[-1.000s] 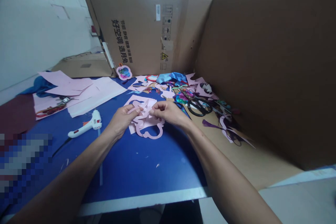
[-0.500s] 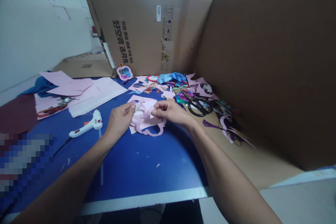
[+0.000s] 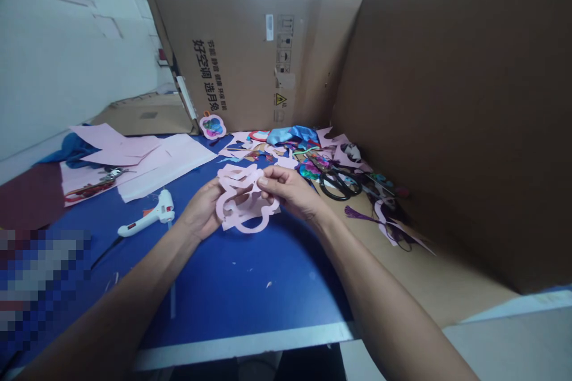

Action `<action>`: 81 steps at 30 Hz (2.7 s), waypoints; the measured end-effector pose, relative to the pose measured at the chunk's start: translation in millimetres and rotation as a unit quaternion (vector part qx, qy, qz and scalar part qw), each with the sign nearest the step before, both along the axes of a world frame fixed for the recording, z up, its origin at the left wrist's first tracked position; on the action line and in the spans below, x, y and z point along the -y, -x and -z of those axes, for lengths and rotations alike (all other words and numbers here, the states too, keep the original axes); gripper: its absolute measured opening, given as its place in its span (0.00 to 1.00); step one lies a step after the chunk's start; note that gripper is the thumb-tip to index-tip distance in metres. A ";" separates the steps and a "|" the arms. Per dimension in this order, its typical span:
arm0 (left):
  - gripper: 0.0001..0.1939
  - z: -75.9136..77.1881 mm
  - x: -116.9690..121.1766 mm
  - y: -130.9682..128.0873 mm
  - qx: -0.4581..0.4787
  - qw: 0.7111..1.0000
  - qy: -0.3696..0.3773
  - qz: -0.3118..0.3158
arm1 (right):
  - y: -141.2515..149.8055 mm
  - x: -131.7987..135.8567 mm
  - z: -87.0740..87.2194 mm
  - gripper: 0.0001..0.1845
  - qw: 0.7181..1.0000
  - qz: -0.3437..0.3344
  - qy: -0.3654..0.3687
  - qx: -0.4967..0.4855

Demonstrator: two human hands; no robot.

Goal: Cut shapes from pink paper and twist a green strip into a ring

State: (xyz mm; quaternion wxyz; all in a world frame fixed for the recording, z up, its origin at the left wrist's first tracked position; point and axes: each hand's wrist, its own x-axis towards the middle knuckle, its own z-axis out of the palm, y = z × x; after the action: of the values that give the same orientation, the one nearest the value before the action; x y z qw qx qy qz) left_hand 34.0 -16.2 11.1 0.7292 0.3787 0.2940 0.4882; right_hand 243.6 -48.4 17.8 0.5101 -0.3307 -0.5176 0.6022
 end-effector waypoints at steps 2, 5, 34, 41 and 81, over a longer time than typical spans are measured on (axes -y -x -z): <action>0.10 -2.4 4.5 -2.6 0.020 1.000 0.018 0.013 | 4.5 -2.0 2.9 0.20 1.000 0.025 -0.001 0.010; 0.09 -3.0 6.3 -3.0 0.042 0.998 0.034 0.024 | 8.1 -5.2 7.3 0.20 0.997 0.062 -0.018 0.040; 0.17 4.7 7.1 -3.1 -0.029 0.999 0.010 0.040 | 10.8 -7.1 9.9 0.21 0.972 0.160 -0.060 0.160; 0.21 2.0 8.3 -2.7 -0.053 0.998 0.007 0.038 | 7.3 -6.9 11.9 0.23 0.968 0.133 -0.075 0.198; 0.03 4.6 0.5 7.7 -0.076 0.996 0.018 0.046 | 6.0 -6.8 12.6 0.19 0.980 0.138 -0.006 0.140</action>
State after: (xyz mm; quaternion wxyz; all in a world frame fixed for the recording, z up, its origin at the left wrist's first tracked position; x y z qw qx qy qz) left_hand 26.3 -16.7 6.6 0.7331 0.4147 0.3396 0.4187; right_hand 237.6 -41.6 5.1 0.5131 -0.4770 -0.5364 0.4705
